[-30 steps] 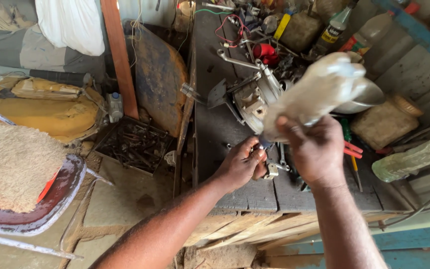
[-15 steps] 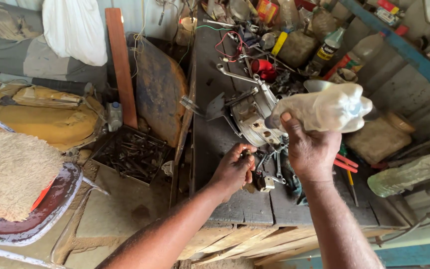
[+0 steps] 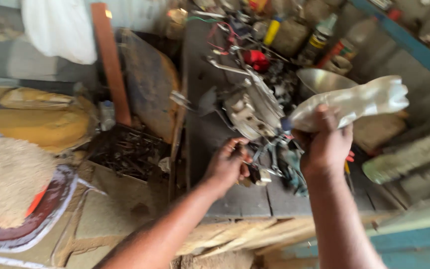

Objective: The person cleans various small metallic engine components and a carburetor assembly on a workbench using a liquid from a plastic bottle, a cloth, and a metal scraper.

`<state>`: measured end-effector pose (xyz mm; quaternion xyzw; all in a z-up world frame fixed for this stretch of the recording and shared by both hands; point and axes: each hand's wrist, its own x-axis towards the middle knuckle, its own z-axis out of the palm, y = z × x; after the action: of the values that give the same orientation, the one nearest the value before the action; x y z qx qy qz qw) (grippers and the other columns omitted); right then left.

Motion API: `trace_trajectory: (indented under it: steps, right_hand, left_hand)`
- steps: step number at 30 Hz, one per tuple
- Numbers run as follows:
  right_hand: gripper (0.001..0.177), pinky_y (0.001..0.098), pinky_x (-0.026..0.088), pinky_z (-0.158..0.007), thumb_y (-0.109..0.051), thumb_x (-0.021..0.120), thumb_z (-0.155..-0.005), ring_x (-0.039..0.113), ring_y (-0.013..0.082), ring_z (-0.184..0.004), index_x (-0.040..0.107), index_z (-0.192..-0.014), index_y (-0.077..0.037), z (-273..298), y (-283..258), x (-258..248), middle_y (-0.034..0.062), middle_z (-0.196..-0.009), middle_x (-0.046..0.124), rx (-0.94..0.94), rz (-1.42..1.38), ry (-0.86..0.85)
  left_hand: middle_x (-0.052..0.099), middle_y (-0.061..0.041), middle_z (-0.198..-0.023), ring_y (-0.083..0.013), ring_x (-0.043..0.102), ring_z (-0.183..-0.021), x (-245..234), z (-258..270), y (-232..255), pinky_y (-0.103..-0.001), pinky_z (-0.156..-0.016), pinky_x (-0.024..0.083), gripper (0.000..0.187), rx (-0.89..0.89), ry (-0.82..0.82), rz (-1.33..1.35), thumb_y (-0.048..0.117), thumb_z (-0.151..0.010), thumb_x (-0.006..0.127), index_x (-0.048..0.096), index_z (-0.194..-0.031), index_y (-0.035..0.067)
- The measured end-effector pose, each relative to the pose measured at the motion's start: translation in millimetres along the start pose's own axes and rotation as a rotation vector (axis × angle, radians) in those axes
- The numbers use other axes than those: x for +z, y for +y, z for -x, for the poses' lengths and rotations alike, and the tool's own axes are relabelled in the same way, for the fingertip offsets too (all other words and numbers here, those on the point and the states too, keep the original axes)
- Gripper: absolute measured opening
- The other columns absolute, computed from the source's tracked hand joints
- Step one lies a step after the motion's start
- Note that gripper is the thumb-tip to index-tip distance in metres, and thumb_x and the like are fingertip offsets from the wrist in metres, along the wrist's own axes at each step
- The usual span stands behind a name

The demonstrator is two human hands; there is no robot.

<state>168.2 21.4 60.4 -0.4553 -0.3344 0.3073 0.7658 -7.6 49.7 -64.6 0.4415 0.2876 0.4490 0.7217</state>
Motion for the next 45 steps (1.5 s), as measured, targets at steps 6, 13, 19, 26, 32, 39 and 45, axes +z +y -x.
trace_trajectory:
  steps: [6,13,19,26,32,39,45]
  right_hand:
    - [0.042,0.0415,0.061,-0.076,-0.037,0.069,-0.091,0.070,0.0270,-0.090,0.062,-0.122,-0.009,-79.7,-16.5,-129.3,0.0097,-0.102,0.070,0.525,0.248,-0.141]
    - [0.050,0.0515,0.047,-0.096,-0.029,0.076,-0.081,0.062,0.0257,-0.117,0.067,-0.130,-0.025,-130.1,-90.1,-157.3,0.0043,-0.129,0.066,-0.038,2.186,-0.343]
    - [0.046,0.0598,0.034,-0.109,-0.025,0.072,-0.085,0.056,0.0245,-0.131,0.070,-0.130,-0.030,-163.0,-99.1,-101.2,-0.0001,-0.134,0.067,-0.282,2.696,-0.378]
    - [0.030,0.0598,0.033,-0.113,-0.030,0.069,-0.089,0.055,0.0247,-0.134,0.071,-0.119,-0.030,-177.9,-62.1,-87.9,-0.0010,-0.128,0.069,-0.356,2.846,-0.610]
    - [0.032,0.0715,0.029,-0.104,-0.027,0.060,-0.095,0.056,0.0307,-0.127,0.063,-0.126,-0.023,-203.9,-44.2,-99.8,0.0111,-0.129,0.066,-0.656,2.677,-0.386]
    - [0.052,0.0627,0.028,-0.113,-0.048,0.061,-0.091,0.053,0.0335,-0.133,0.056,-0.136,-0.023,-193.9,-29.9,-97.2,0.0119,-0.133,0.063,-0.236,2.607,-0.473]
    - [0.052,0.0604,0.039,-0.105,-0.035,0.063,-0.089,0.060,0.0379,-0.123,0.056,-0.138,-0.018,-171.4,-15.5,-122.9,0.0177,-0.128,0.065,-0.781,2.197,-0.347]
  left_hand:
    - [0.062,-0.003,-0.081,-0.0080,0.053,-0.053,-6.3,-4.8,-14.6,-0.024,-0.044,0.040,0.030,0.025,-0.076,-0.007,0.018,-0.103,0.055,0.060,-0.132,0.012]
    - [0.061,-0.001,-0.081,-0.0065,0.052,-0.056,0.4,-1.4,-1.8,-0.023,-0.048,0.042,0.033,-0.071,-0.071,-0.097,0.019,-0.102,0.056,0.061,-0.133,0.012]
    - [0.061,-0.002,-0.081,-0.0067,0.051,-0.056,3.7,0.7,8.8,-0.023,-0.047,0.040,0.034,-0.124,-0.054,-0.154,0.019,-0.100,0.057,0.062,-0.133,0.015]
    - [0.060,-0.002,-0.082,-0.0067,0.051,-0.057,3.4,1.4,9.1,-0.023,-0.048,0.040,0.035,-0.114,-0.062,-0.087,0.016,-0.100,0.059,0.062,-0.134,0.012]
    - [0.059,-0.002,-0.082,-0.0065,0.050,-0.059,2.5,-1.0,9.2,-0.023,-0.053,0.045,0.036,-0.096,-0.082,-0.061,0.015,-0.101,0.058,0.061,-0.136,0.011]
    - [0.057,-0.001,-0.082,-0.0063,0.049,-0.060,2.2,-2.8,5.8,-0.024,-0.055,0.047,0.035,-0.064,-0.097,-0.063,0.013,-0.101,0.059,0.061,-0.135,0.008]
    - [0.065,-0.004,-0.088,-0.0085,0.060,-0.064,-0.2,-2.2,5.3,-0.025,-0.057,0.052,0.040,-0.089,-0.025,-0.017,0.021,-0.099,0.056,0.056,-0.138,0.012]
